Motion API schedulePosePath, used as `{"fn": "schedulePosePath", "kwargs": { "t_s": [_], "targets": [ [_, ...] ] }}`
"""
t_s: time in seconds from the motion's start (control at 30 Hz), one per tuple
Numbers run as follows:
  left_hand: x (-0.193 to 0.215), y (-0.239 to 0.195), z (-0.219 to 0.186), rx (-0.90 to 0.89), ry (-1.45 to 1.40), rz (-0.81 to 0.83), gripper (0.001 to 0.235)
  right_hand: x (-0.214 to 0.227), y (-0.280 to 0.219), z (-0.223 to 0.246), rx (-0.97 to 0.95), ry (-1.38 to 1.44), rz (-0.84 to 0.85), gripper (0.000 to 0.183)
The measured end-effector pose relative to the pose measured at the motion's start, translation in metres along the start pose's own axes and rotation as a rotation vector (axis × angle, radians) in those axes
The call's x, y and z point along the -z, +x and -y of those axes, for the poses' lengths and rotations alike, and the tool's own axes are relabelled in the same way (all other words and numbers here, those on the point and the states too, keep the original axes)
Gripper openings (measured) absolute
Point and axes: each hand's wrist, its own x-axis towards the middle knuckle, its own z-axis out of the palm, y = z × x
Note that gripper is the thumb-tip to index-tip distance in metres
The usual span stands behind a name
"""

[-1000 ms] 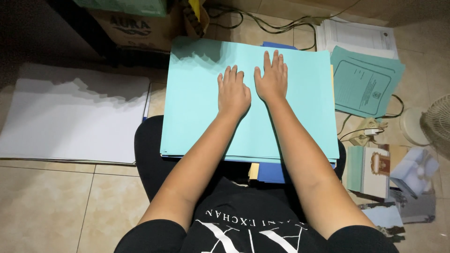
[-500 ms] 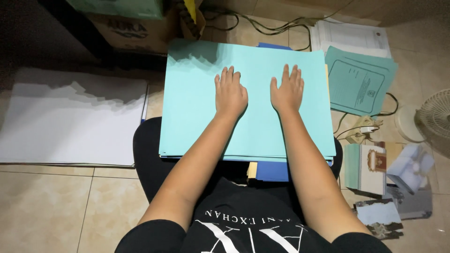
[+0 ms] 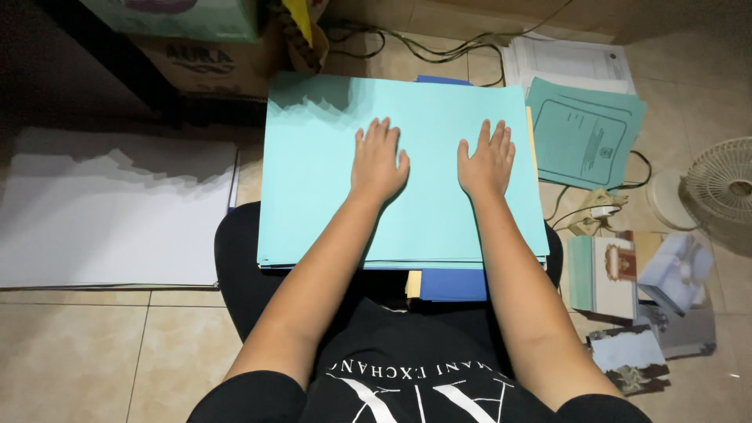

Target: Smoothing and aligning a stack of light blue folders on the floor.

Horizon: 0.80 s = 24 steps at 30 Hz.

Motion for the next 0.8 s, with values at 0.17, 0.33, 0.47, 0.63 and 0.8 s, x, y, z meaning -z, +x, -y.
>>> {"fn": "schedulePosePath", "kwargs": {
  "t_s": [0.17,0.33,0.47,0.63,0.8],
  "targets": [
    [0.013,0.0,-0.007,-0.111,0.086,0.167,0.049,0.006,0.015,0.005,-0.005,0.004,0.016,0.069],
    [0.015,0.002,-0.011,-0.085,0.117,0.178,0.047,0.005,0.031,0.006,-0.008,0.014,0.008,0.068],
    [0.016,0.002,-0.013,-0.051,0.116,0.187,0.049,0.008,0.037,0.008,-0.025,0.022,0.009,0.068],
    [0.021,0.003,-0.019,-0.016,0.148,0.22,0.054,0.008,0.036,0.006,-0.026,0.035,0.016,0.068],
    [0.024,0.008,-0.028,0.059,0.219,0.269,0.06,0.008,0.037,0.003,-0.011,0.041,0.015,0.068]
  ]
}}
